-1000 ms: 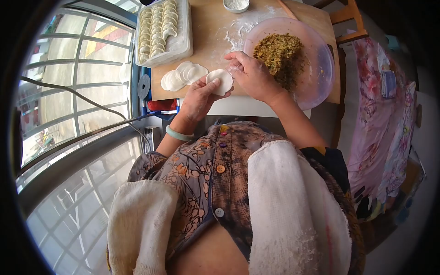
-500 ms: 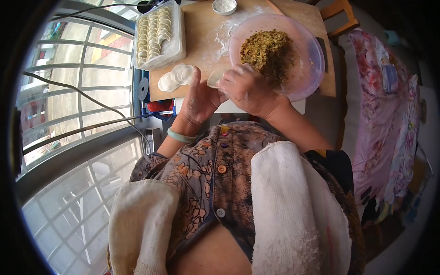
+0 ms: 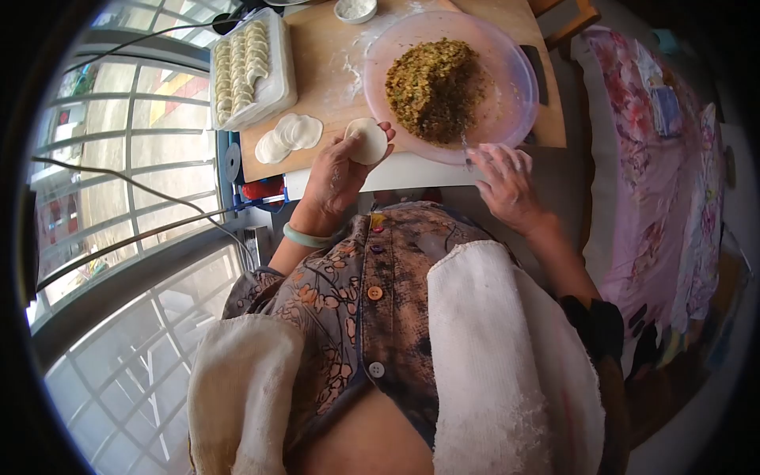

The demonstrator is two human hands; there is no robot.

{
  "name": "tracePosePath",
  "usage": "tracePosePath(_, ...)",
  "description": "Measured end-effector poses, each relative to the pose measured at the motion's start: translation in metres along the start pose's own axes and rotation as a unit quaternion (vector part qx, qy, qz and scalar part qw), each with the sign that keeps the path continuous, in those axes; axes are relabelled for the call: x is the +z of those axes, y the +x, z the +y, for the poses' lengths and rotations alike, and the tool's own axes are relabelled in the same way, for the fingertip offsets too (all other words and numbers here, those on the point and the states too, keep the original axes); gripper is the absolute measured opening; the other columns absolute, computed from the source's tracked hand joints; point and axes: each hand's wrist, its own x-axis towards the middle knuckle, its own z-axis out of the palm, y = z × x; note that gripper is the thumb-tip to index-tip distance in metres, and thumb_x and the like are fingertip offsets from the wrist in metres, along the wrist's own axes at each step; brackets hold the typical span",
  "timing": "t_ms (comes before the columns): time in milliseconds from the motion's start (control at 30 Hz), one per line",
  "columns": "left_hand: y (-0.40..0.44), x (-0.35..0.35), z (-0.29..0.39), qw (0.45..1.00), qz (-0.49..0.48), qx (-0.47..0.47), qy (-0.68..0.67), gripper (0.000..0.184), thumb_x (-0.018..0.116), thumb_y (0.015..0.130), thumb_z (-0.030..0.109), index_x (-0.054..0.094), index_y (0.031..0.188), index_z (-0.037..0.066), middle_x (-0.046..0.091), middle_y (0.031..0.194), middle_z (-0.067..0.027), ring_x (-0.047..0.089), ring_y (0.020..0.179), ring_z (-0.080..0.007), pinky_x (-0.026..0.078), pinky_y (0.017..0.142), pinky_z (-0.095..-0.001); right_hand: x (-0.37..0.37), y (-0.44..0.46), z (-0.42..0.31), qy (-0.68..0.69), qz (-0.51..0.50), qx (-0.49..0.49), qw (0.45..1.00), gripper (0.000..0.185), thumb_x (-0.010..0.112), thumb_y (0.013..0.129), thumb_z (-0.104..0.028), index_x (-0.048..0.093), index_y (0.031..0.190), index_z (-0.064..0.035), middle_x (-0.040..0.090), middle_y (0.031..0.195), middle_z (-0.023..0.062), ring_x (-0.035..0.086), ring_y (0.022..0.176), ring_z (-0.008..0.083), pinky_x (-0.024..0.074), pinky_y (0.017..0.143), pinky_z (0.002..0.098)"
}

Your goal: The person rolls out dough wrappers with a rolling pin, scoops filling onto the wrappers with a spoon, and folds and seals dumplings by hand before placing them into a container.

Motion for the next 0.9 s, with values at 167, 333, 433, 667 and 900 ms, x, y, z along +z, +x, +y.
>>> tracePosePath(167, 0.01, -0.01, -0.015, 0.986, 0.031, 0.042, 0.161, 0.03, 0.053, 0.097, 0.018, 0.057, 0.115, -0.006, 0.066, 0.106, -0.0165, 0.065, 0.099, -0.0245, 0.052, 0.089, -0.0346, 0.016, 0.017, 0.01, 0.061, 0.047, -0.018, 0.997, 0.034, 0.067, 0.08, -0.011, 0.063, 0.114, -0.0089, 0.061, 0.107, 0.0084, 0.056, 0.104, 0.0288, 0.0404, 0.092, 0.0427)
tracePosePath(333, 0.01, -0.004, -0.016, 0.926, 0.063, 0.12, 0.353, 0.023, 0.057, 0.096, 0.016, 0.059, 0.108, -0.004, 0.068, 0.096, -0.011, 0.064, 0.089, -0.0156, 0.051, 0.08, -0.0265, 0.021, 0.042, 0.035, 0.231, 0.13, 0.071, 0.961, 0.015, 0.062, 0.086, -0.005, 0.061, 0.101, -0.0041, 0.063, 0.091, 0.0129, 0.062, 0.082, 0.0302, 0.0482, 0.075, 0.038)
tracePosePath(433, 0.011, -0.003, -0.013, 0.913, 0.071, 0.135, 0.378, 0.02, 0.055, 0.097, 0.015, 0.056, 0.108, -0.002, 0.068, 0.096, -0.0121, 0.065, 0.089, -0.0161, 0.052, 0.079, -0.0264, 0.018, 0.056, 0.044, 0.275, 0.084, 0.178, 0.941, 0.008, 0.059, 0.09, -0.007, 0.06, 0.095, -0.0013, 0.064, 0.088, 0.0142, 0.063, 0.077, 0.0291, 0.049, 0.071, 0.0353)
tracePosePath(667, 0.012, -0.013, -0.01, 0.972, 0.056, 0.083, 0.211, 0.022, 0.05, 0.099, 0.018, 0.048, 0.111, -0.001, 0.063, 0.108, -0.0188, 0.065, 0.098, -0.0263, 0.055, 0.085, -0.0363, 0.023, 0.056, 0.059, 0.316, 0.056, 0.164, 0.933, 0.012, 0.057, 0.091, -0.009, 0.063, 0.096, -0.0001, 0.068, 0.09, 0.0128, 0.065, 0.083, 0.0286, 0.051, 0.077, 0.0337)
tracePosePath(900, 0.016, -0.013, -0.011, 0.985, 0.04, 0.068, 0.152, 0.023, 0.047, 0.1, 0.016, 0.047, 0.113, -0.002, 0.061, 0.113, -0.0202, 0.064, 0.101, -0.0302, 0.053, 0.09, -0.0398, 0.015, 0.05, 0.048, 0.277, -0.014, 0.109, 0.955, 0.017, 0.058, 0.091, -0.01, 0.066, 0.102, -0.0002, 0.069, 0.097, 0.0147, 0.066, 0.092, 0.0292, 0.0516, 0.082, 0.0336)
